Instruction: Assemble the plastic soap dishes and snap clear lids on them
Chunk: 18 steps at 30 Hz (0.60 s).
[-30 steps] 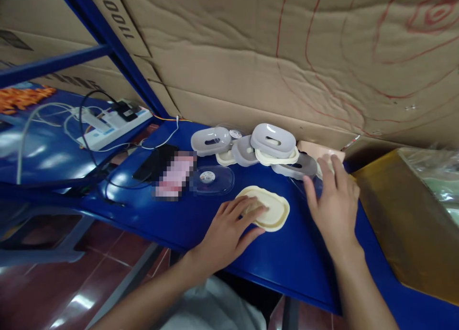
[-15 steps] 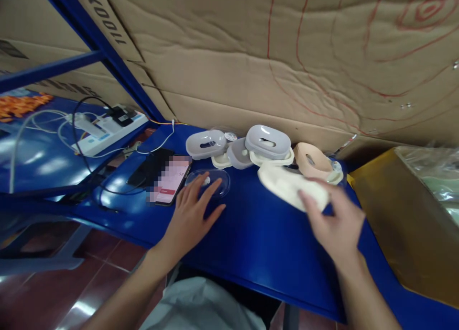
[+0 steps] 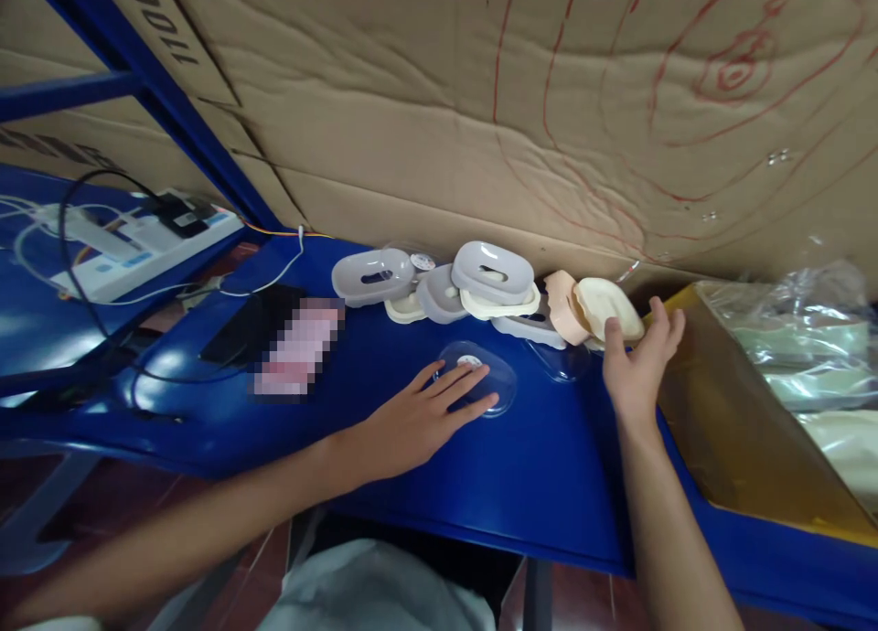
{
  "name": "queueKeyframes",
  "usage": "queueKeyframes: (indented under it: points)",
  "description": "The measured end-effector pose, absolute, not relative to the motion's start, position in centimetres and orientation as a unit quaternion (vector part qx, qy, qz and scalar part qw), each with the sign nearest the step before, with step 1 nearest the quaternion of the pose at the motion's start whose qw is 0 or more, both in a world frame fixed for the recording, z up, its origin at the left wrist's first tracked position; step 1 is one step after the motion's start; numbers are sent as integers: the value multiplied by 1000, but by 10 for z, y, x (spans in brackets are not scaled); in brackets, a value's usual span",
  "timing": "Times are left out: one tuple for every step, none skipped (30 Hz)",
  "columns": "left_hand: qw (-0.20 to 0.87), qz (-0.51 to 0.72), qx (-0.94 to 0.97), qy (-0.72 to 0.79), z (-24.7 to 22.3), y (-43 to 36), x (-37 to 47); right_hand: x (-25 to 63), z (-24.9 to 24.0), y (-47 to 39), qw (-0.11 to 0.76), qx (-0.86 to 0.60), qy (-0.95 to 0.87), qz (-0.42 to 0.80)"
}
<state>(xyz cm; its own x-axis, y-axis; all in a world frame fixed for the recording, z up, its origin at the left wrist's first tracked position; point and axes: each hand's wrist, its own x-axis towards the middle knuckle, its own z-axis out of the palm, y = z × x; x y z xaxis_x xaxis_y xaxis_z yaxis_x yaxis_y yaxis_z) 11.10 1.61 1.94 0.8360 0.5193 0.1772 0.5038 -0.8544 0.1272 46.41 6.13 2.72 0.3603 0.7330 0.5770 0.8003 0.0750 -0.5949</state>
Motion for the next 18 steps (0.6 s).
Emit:
queueKeyframes:
  points:
    - [32, 112, 959, 256, 18, 24, 112, 455, 31, 56, 461, -675, -572, -70]
    - [27, 123, 961, 247, 17, 31, 113, 444, 35, 50, 456, -665, -583, -102]
    - [20, 136, 961, 242, 17, 37, 112, 432, 38, 45, 448, -646, -604, -126]
    - [12, 147, 959, 242, 17, 42, 110, 420, 40, 39, 438, -621, -634, -143]
    - [3, 157, 957, 244, 18, 46, 106, 407, 40, 33, 425, -591, -668, -153]
    - [-6, 165, 955, 247, 19, 48, 102, 395, 39, 28, 408, -558, -705, -159]
    - [-13, 174, 952, 253, 21, 49, 97, 383, 37, 23, 385, -518, -747, -157]
    - [-19, 186, 948, 259, 23, 48, 92, 372, 34, 19, 360, -475, -789, -149]
    - [-21, 201, 944, 263, 24, 48, 88, 362, 31, 16, 335, -433, -826, -134]
    - [-20, 216, 940, 263, 26, 47, 84, 354, 28, 13, 310, -398, -856, -116]
    - [-15, 230, 937, 261, 27, 46, 81, 346, 25, 12, 288, -370, -878, -96]
    - [-5, 241, 936, 257, 29, 45, 79, 341, 23, 12, 269, -352, -893, -76]
    - [7, 248, 935, 253, 30, 44, 78, 337, 21, 13, 252, -343, -903, -58]
    - [20, 252, 935, 251, 32, 44, 78, 335, 20, 14, 239, -339, -909, -43]
    - [33, 254, 934, 250, 33, 43, 77, 334, 19, 16, 230, -339, -912, -32]
    - [44, 256, 933, 251, 33, 43, 77, 335, 19, 18, 223, -343, -912, -24]
    - [51, 258, 932, 250, 34, 43, 77, 337, 20, 21, 218, -348, -911, -19]
    - [55, 259, 932, 249, 34, 43, 76, 340, 20, 23, 215, -354, -910, -14]
